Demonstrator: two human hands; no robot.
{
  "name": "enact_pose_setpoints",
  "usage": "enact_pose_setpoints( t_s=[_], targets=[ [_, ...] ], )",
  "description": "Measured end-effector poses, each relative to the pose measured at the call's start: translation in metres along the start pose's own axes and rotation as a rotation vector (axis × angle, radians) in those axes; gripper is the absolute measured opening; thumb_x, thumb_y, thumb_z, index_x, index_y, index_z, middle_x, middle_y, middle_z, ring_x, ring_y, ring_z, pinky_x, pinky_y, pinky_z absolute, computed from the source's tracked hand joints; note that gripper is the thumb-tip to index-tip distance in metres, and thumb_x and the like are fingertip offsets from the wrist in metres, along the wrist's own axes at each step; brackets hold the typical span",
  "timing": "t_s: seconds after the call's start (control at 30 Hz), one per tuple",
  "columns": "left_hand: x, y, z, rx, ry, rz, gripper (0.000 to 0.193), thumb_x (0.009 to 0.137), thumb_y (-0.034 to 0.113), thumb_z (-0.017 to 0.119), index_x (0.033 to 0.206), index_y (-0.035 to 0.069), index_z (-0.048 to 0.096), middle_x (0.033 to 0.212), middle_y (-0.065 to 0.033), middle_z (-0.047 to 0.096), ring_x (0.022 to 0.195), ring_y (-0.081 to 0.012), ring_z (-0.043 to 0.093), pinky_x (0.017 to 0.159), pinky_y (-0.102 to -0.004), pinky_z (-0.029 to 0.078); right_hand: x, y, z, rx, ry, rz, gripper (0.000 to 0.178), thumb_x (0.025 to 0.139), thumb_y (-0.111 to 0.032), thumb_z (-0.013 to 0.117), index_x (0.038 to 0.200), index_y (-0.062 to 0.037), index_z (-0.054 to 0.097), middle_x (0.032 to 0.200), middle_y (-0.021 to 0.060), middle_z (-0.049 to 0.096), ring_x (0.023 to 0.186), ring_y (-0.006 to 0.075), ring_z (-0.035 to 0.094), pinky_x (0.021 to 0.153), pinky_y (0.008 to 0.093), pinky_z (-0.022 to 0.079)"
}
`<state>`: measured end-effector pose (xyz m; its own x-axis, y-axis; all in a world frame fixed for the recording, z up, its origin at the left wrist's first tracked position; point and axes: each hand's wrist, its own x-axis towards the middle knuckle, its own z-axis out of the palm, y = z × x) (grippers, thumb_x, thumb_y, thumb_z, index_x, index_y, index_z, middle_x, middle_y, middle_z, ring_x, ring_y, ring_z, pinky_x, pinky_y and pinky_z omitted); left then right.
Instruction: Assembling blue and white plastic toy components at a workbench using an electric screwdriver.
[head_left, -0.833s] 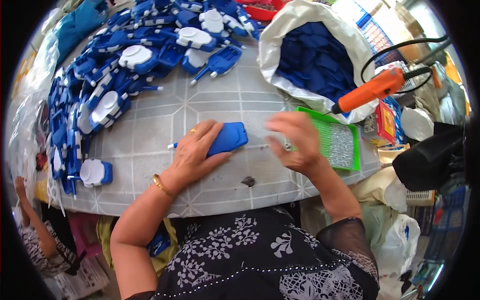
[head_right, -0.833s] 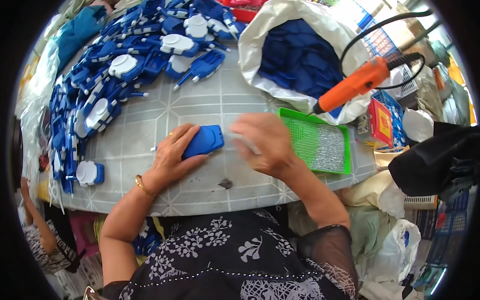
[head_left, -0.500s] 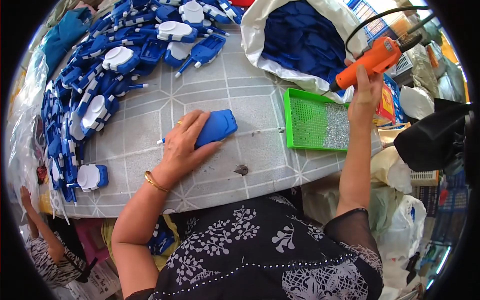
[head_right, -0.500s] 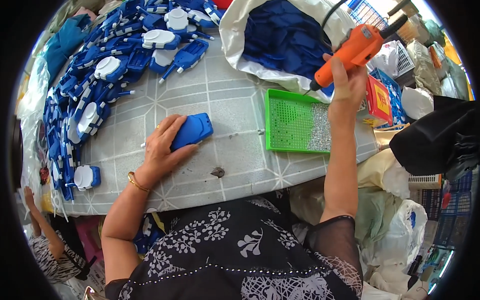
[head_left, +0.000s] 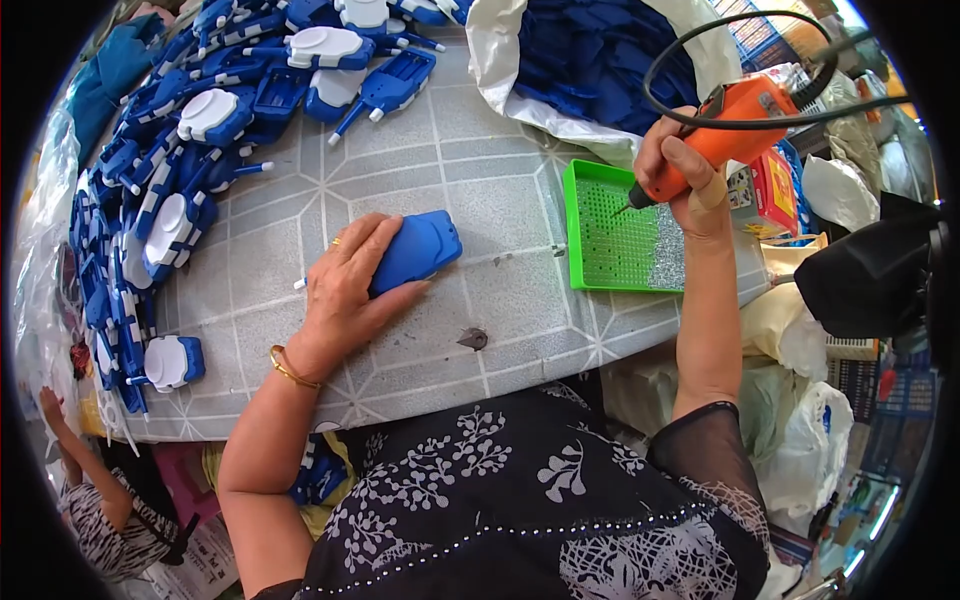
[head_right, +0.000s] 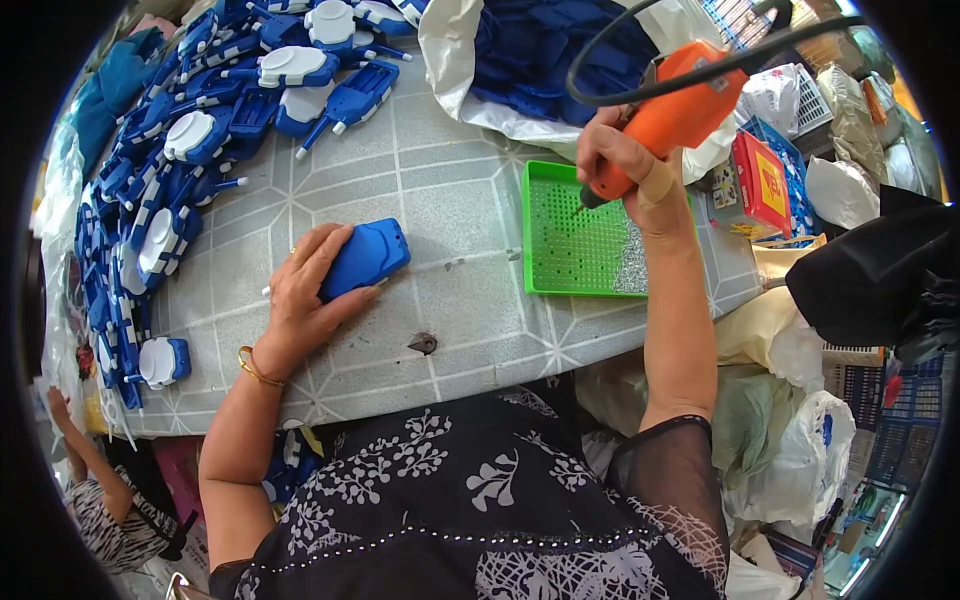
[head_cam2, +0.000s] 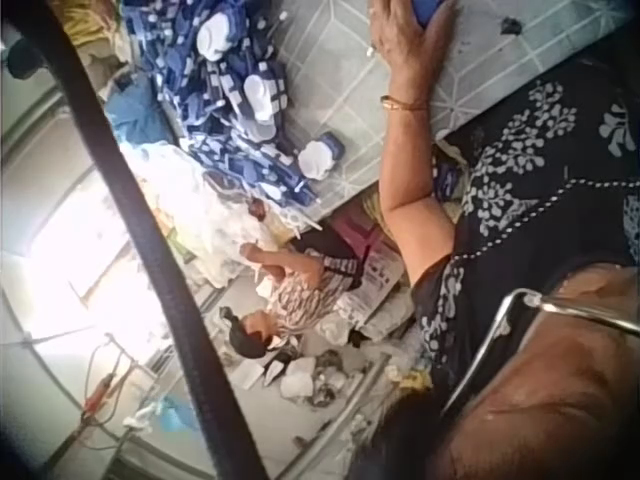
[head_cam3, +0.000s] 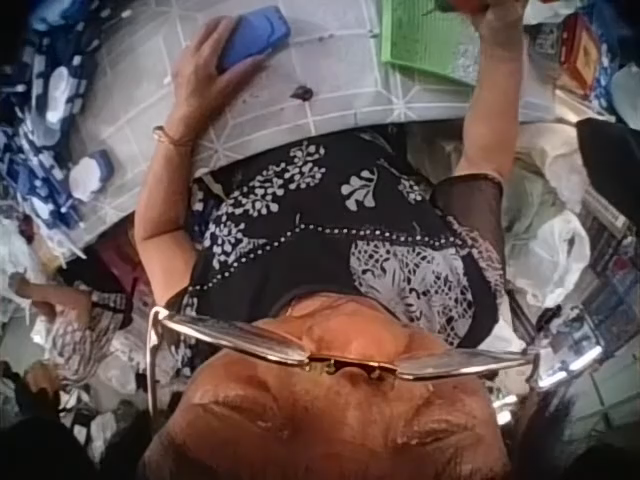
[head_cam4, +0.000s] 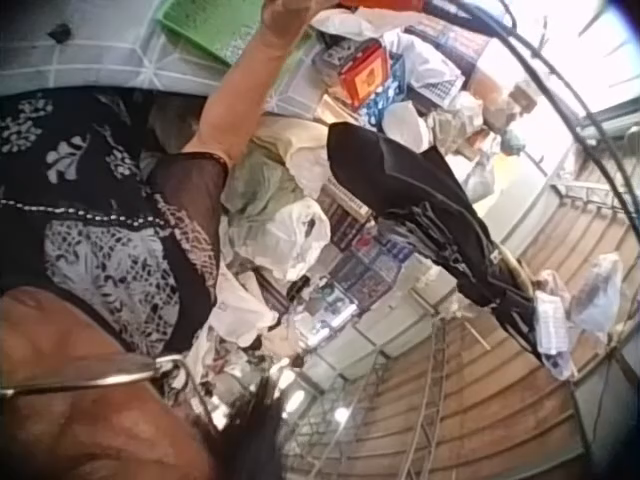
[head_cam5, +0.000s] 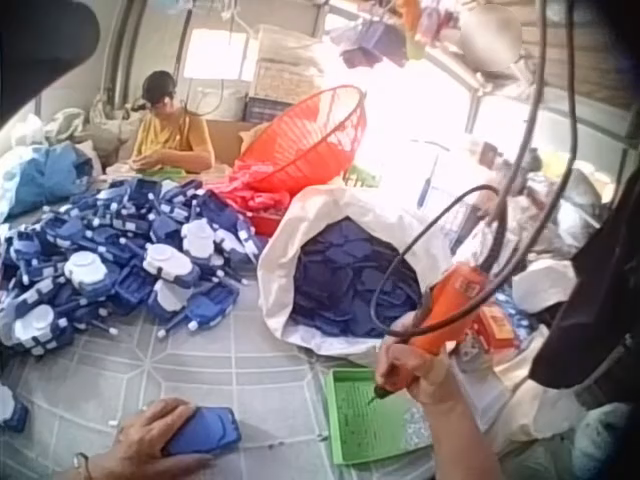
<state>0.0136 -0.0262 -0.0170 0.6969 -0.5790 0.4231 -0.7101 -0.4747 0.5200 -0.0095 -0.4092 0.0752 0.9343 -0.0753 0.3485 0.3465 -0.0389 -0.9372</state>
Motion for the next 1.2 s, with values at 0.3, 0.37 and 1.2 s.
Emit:
enact_pose_setpoints(
  t_s=[0.3, 0.37, 1.2],
  targets=[
    [0.001, 0.000, 0.000, 0.005, 0.005, 0.013, 0.068, 0.076, 0.024, 0.091, 0.134, 0.000, 0.065, 0.130, -0.0179, 0.066, 0.116, -0.0373, 0.068, 0.096, -0.0429, 0.056, -0.009, 0.028, 0.008, 0.207, 0.131, 0.031, 0.024, 0.094, -0.016, 0.073, 0.083, -0.0083, 0.053, 0.068, 0.0012, 0.050, 0.059, 0.0135, 0.051, 0.060, 0.0300, 0.046],
    [0.001, 0.000, 0.000, -0.004, 0.010, 0.014, 0.067, 0.076, 0.023, 0.091, 0.133, 0.000, 0.065, 0.129, -0.0179, 0.067, 0.115, -0.0370, 0.068, 0.096, -0.0427, 0.057, -0.011, 0.034, 0.004, 0.277, 0.132, 0.032, 0.019, 0.092, -0.011, 0.075, 0.088, -0.0057, 0.057, 0.072, 0.0015, 0.052, 0.060, 0.0133, 0.053, 0.059, 0.0302, 0.048],
    [0.001, 0.000, 0.003, 0.087, 0.006, 0.016, 0.071, 0.079, 0.034, 0.089, 0.135, 0.001, 0.062, 0.127, -0.0191, 0.064, 0.114, -0.0385, 0.064, 0.100, -0.0463, 0.050, -0.013, 0.019, 0.015, 0.326, 0.221, -0.063, 0.016, 0.091, -0.010, 0.072, 0.093, -0.0090, 0.056, 0.070, -0.0001, 0.050, 0.061, 0.0123, 0.051, 0.062, 0.0310, 0.045]
  ],
)
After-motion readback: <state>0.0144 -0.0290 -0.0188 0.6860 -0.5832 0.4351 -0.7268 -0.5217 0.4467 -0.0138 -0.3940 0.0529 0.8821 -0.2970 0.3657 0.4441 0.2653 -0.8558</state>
